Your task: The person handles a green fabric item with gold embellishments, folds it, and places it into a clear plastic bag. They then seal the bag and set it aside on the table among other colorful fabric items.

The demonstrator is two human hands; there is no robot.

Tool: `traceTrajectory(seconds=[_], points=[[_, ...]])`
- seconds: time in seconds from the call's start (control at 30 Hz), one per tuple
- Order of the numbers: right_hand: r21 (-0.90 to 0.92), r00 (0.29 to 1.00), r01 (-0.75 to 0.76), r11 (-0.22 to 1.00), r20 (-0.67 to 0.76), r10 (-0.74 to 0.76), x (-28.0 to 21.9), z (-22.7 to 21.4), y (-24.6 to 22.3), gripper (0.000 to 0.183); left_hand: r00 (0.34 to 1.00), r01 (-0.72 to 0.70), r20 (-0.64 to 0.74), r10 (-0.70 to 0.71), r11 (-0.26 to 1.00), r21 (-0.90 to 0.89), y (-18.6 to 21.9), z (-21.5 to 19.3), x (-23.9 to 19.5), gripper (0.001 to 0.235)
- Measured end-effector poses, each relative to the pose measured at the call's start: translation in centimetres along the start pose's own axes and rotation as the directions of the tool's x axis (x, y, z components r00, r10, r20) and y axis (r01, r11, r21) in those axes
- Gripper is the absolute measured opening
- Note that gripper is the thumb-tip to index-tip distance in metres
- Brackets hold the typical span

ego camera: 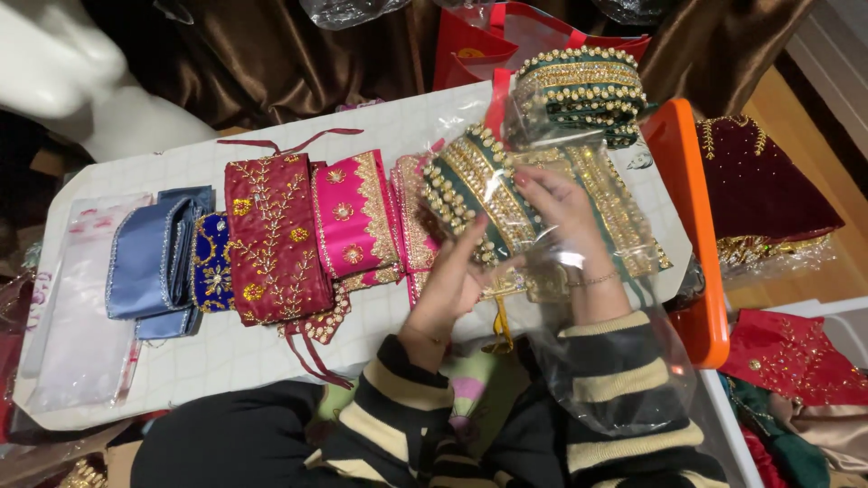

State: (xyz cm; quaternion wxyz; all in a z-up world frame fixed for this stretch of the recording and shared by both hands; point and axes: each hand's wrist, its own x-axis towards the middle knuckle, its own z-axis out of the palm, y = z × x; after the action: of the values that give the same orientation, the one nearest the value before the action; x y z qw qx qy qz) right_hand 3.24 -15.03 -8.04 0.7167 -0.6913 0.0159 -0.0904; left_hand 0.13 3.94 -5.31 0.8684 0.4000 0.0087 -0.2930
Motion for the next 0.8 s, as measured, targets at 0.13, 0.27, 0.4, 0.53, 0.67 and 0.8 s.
traceTrajectory(seconds=[0.13,0.27,0.4,0.53,0.67,0.8], points=[[-0.1,0.998,0.056,0.993,-0.026,-0.059,-1.0,1.4,-2.5,0.042,0.997,0.036,0.07,-0.027,0.99,-0.136,-2.2,-0.6,0.1,0.045],[0.015,0.999,-0.038,0.999,-0.034,0.038,-0.5,1.9,-1.7,0.036,0.997,0.062,-0.02,-0.07,0.961,-0.269,-1.2,-0.1,0.3,0.083],[0.051,0.995,-0.078,0.996,-0.061,0.081,-0.5,2.5,-1.4,0.034,0.994,0.057,-0.081,-0.077,0.972,-0.229,-1.0,-0.4,-0.4,0.103],[0.064,0.996,-0.057,0.996,-0.062,0.061,0.0,3.1,-1.0,0.026,0.994,0.06,-0.074,-0.08,0.969,-0.241,-1.8,-1.5,0.1,0.097],[-0.035,0.996,-0.079,0.996,-0.046,0.077,0.1,3.5,-0.7,0.03,0.981,0.179,-0.047,-0.186,0.976,-0.128,-1.9,-2.4,0.2,0.091],[-0.134,0.99,-0.136,0.982,-0.056,0.129,0.5,4.4,-0.8,0.037,0.977,0.213,-0.025,-0.212,0.96,0.18,-3.2,-2.7,-0.5,0.082]])
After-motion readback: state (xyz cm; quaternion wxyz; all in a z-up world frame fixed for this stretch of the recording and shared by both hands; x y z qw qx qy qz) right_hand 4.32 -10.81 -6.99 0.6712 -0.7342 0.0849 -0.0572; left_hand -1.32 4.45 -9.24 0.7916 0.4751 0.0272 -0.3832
